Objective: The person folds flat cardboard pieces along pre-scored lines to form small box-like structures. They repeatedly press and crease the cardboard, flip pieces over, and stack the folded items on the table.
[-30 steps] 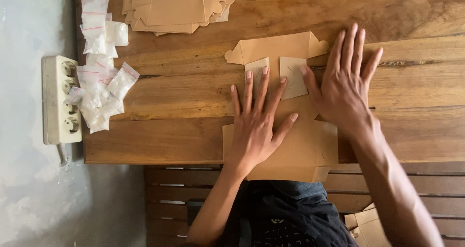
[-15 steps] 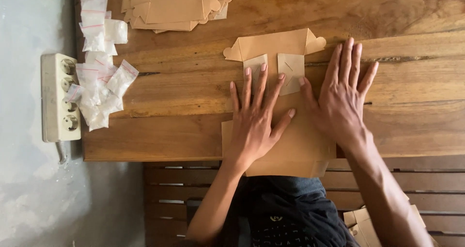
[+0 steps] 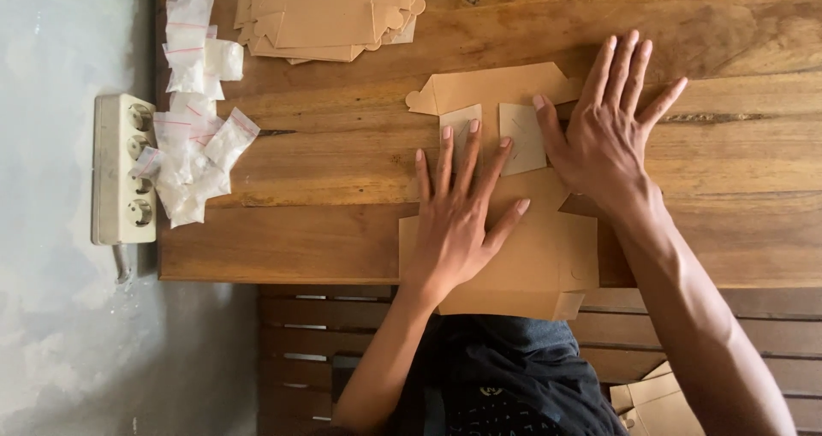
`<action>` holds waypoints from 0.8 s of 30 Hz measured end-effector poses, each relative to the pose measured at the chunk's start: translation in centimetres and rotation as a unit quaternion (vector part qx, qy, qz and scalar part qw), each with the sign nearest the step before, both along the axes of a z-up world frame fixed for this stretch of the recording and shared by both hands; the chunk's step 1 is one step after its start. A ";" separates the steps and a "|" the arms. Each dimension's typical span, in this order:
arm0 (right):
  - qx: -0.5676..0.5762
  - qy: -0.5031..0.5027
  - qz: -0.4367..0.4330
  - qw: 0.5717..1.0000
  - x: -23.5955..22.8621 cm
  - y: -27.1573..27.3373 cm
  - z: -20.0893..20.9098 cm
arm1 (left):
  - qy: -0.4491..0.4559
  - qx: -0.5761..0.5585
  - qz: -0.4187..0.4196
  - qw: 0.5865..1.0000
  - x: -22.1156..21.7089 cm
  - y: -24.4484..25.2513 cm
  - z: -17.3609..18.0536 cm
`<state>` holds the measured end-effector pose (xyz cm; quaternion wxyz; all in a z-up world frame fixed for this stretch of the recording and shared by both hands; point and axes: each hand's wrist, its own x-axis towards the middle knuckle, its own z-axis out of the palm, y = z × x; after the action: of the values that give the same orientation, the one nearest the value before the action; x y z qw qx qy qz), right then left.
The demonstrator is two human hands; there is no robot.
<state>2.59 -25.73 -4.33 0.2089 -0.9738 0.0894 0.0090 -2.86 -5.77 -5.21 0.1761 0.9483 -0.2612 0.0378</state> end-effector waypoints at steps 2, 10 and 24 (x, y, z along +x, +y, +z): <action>0.008 0.004 0.004 1.000 -1.1 0.4 0.7 | 0.003 0.007 0.000 1.000 0.0 0.1 0.0; 0.003 -0.011 0.014 1.000 -5.3 1.5 0.7 | 0.007 0.038 -0.002 0.999 0.0 0.2 -0.1; 0.003 0.008 0.013 1.000 -3.3 1.3 0.7 | 0.010 0.007 -0.007 1.000 0.1 0.2 0.1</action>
<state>-0.73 -24.40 -3.67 0.2111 -0.9741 0.0789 0.0201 -2.77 -5.59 -5.13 0.1729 0.9479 -0.2664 0.0251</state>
